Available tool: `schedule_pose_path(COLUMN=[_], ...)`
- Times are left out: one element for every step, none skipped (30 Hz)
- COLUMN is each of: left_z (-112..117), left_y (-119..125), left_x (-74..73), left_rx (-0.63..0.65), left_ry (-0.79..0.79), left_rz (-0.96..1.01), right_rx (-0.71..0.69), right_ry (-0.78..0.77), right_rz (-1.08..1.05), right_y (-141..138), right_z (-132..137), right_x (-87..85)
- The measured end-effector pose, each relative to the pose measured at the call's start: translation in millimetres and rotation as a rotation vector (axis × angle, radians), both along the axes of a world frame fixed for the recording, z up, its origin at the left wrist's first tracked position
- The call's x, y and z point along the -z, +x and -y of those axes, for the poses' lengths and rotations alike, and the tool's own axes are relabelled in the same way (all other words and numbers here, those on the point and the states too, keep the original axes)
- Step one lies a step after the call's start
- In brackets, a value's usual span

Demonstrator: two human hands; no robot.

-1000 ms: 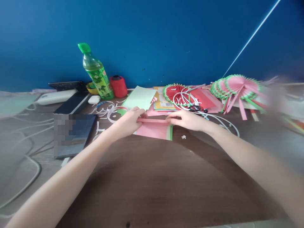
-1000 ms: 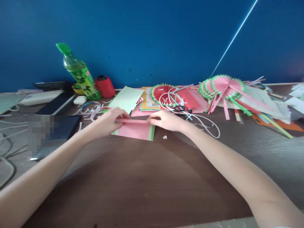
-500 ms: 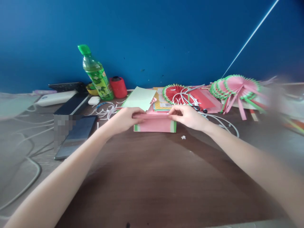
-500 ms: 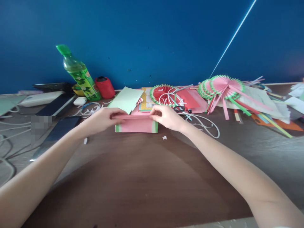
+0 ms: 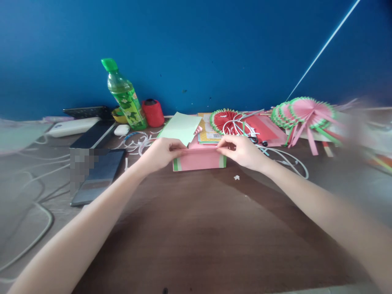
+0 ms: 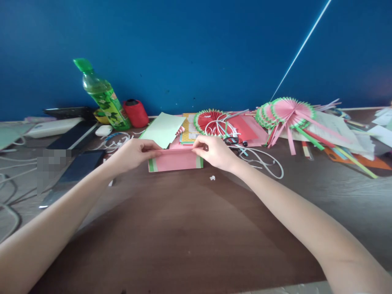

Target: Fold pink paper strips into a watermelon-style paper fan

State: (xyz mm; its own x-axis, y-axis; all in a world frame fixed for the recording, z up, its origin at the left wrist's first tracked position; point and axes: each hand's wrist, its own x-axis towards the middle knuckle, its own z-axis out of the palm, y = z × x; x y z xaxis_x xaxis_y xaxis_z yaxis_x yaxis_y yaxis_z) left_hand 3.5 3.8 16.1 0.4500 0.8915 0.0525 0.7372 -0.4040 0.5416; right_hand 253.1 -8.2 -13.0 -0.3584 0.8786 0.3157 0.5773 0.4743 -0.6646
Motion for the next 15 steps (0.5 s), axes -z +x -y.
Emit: schedule_pose_path(left_z=[0.0, 0.2, 0.6, 1.3, 2.4, 4.0, 5.8, 7.8, 9.9, 11.8, 13.4, 14.5, 15.1, 15.0, 14.3], left_y=[0.0, 0.1, 0.5, 1.1, 1.9, 2.9, 3.9, 5.0, 5.8, 6.5, 6.9, 7.0, 6.8, 6.4, 5.8], left_x=[0.9, 1.6, 2.1, 2.3, 2.2, 2.1, 1.9, 1.7, 1.7, 1.9, 2.1, 2.5, 2.9, 3.3, 3.9], left_rx=[-0.008, -0.013, -0.015, -0.018, -0.025, -0.038, -0.055, -0.074, -0.092, -0.104, -0.105, -0.094, -0.071, -0.027, 0.031], left_ry=[0.019, 0.036, 0.051, 0.065, 0.082, 0.106, 0.142, 0.198, 0.273, 0.362, 0.454, 0.539, 0.605, 0.638, 0.635], left_rz=[0.004, 0.007, 0.008, 0.009, 0.008, 0.008, 0.010, 0.009, 0.000, -0.024, -0.063, -0.114, -0.174, -0.240, -0.303], right_rx=[-0.008, -0.013, -0.012, -0.010, -0.005, 0.006, 0.023, 0.045, 0.073, 0.104, 0.134, 0.155, 0.157, 0.136, 0.091], right_ry=[0.026, 0.055, 0.086, 0.117, 0.154, 0.201, 0.262, 0.333, 0.408, 0.477, 0.536, 0.580, 0.608, 0.616, 0.602], right_rz=[0.005, 0.013, 0.023, 0.034, 0.046, 0.061, 0.080, 0.104, 0.133, 0.166, 0.200, 0.232, 0.261, 0.286, 0.309], right_y=[-0.2, -0.5, -0.7, -1.0, -1.3, -1.5, -1.6, -1.4, -1.1, -0.4, 0.5, 1.4, 2.4, 3.2, 3.8], right_z=[-0.3, -0.5, -0.6, -0.5, -0.3, 0.2, 0.9, 1.6, 2.4, 3.1, 3.7, 4.0, 4.1, 3.9, 3.4], right_x=[0.7, 1.3, 1.6, 1.6, 1.3, 0.9, 0.4, -0.2, -0.6, -0.8, -0.9, -0.9, -0.8, -0.7, -0.6])
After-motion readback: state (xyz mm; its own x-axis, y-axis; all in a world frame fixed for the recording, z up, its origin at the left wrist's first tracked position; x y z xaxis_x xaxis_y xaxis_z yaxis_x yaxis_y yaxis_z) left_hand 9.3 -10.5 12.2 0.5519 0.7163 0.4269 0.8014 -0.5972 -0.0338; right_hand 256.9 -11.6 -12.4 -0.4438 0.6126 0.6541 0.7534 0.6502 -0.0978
